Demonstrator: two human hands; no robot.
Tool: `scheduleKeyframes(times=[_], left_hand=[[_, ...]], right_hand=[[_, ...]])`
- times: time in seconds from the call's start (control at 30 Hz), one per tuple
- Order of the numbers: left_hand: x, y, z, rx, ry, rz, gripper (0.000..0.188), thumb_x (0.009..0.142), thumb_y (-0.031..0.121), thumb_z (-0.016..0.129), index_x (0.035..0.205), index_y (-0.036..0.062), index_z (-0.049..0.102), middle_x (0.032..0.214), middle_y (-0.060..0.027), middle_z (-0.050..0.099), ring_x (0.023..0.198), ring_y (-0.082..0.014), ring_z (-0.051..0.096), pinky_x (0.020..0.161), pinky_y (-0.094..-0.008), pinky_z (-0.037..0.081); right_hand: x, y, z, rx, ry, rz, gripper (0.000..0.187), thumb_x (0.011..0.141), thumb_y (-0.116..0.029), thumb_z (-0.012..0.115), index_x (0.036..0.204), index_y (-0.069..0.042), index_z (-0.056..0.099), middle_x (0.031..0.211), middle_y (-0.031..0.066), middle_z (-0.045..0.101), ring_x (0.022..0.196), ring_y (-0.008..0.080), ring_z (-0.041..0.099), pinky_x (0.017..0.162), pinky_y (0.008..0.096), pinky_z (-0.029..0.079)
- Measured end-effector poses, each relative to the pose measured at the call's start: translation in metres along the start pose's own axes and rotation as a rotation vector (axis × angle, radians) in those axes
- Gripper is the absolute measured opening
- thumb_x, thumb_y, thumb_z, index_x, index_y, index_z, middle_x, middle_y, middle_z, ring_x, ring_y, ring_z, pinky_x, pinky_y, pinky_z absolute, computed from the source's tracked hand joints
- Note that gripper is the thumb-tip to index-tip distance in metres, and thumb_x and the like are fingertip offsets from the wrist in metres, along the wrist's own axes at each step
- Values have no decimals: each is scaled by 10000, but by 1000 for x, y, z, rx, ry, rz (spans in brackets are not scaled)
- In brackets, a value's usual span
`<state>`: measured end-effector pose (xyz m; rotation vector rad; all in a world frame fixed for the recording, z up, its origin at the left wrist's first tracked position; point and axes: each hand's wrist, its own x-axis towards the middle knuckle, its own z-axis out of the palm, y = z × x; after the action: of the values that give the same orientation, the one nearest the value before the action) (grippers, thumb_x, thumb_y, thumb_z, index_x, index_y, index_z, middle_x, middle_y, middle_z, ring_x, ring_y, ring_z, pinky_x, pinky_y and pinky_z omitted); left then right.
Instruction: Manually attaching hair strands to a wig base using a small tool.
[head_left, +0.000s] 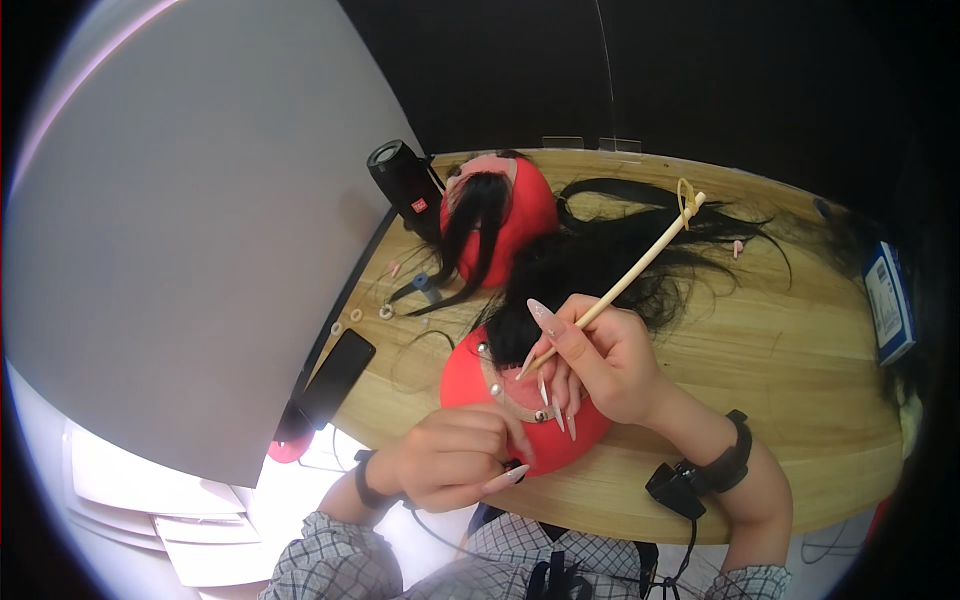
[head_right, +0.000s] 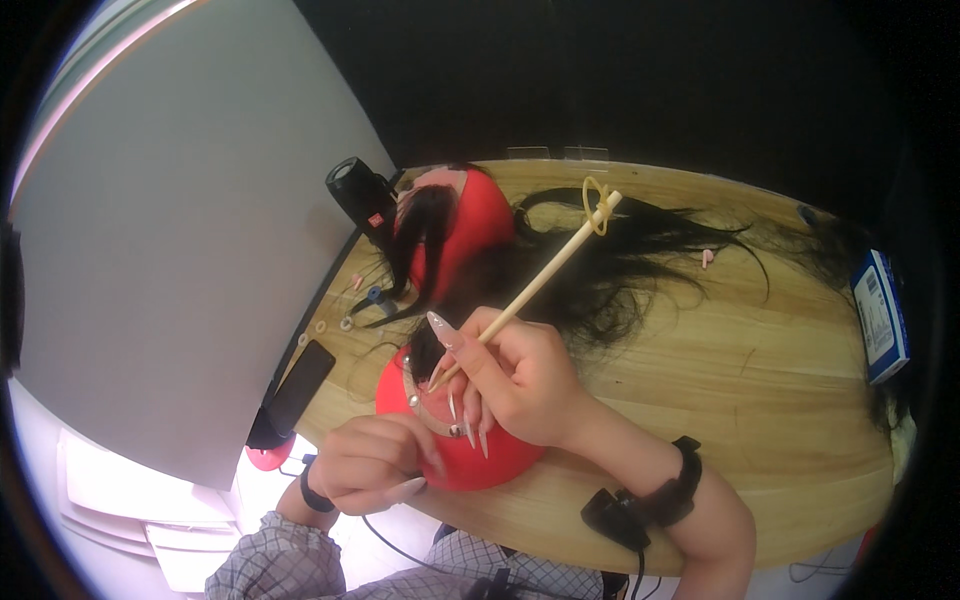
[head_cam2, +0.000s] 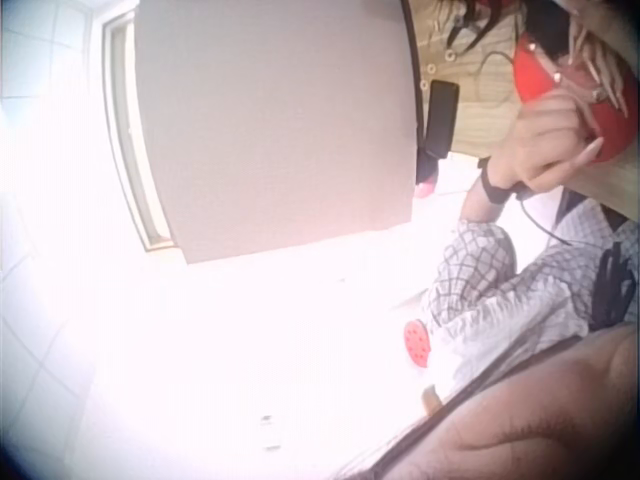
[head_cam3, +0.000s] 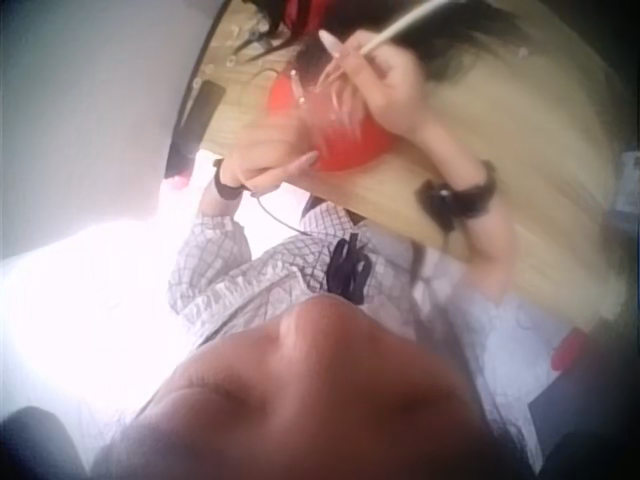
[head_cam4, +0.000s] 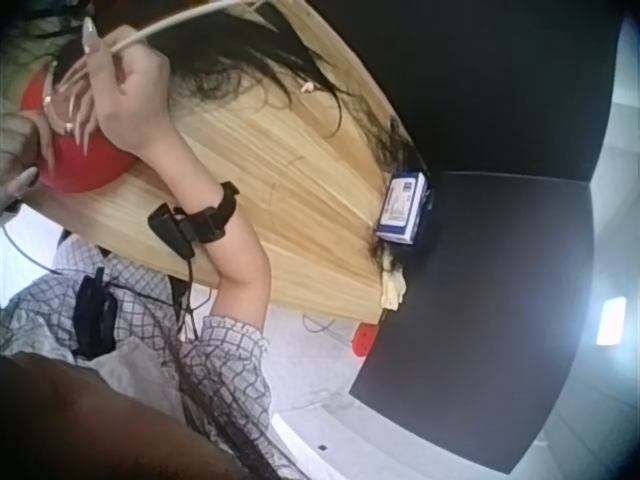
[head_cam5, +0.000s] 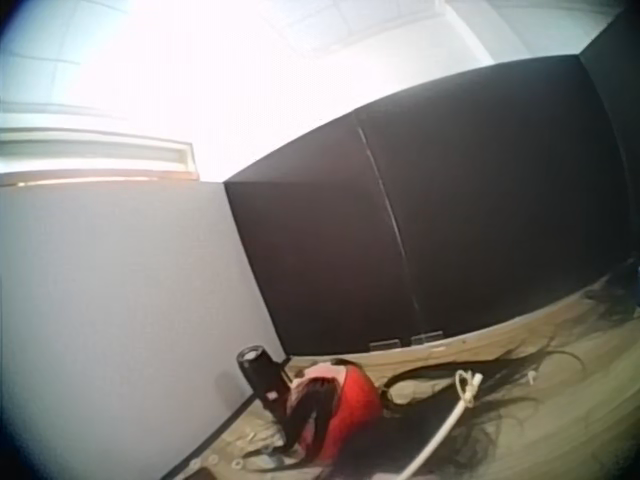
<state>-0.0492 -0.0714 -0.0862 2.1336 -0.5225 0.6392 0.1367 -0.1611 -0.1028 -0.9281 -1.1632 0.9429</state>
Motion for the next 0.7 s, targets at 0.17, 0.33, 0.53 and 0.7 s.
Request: scheduleKeyframes(times=[0.17,0.33,0.53,0.7], left_hand=[[1,0,2,-4,7,9,135,787,-72,606,671,-42,544,648,-136,486,592,-300,519,616,-392,454],[3,-2,3,7,-12,16,125,756,-109,581,647,-51,557,643,-144,539,564,-272,531,620,-393,462],[3,-1,4,8,-10,10,117,756,-110,579,655,-55,558,653,-150,541,571,-274,525,617,-391,462],[2,-1,4,-25,-14,11,116,768,-94,591,667,-53,550,660,-151,509,596,-288,517,614,-390,454]], right_hand=[[-1,2,-1,14,-47,-77,254,1002,-176,410,888,22,522,705,104,628,474,80,580,386,177,444],[-1,1,0,30,-40,-57,227,988,-130,437,882,32,556,701,98,638,490,75,585,406,181,442],[-1,1,0,5,-24,-52,203,971,-96,469,877,32,594,689,76,646,512,71,591,433,189,444],[-1,-1,0,-17,-30,-53,193,964,-93,482,870,30,597,692,74,648,535,69,598,449,193,450]])
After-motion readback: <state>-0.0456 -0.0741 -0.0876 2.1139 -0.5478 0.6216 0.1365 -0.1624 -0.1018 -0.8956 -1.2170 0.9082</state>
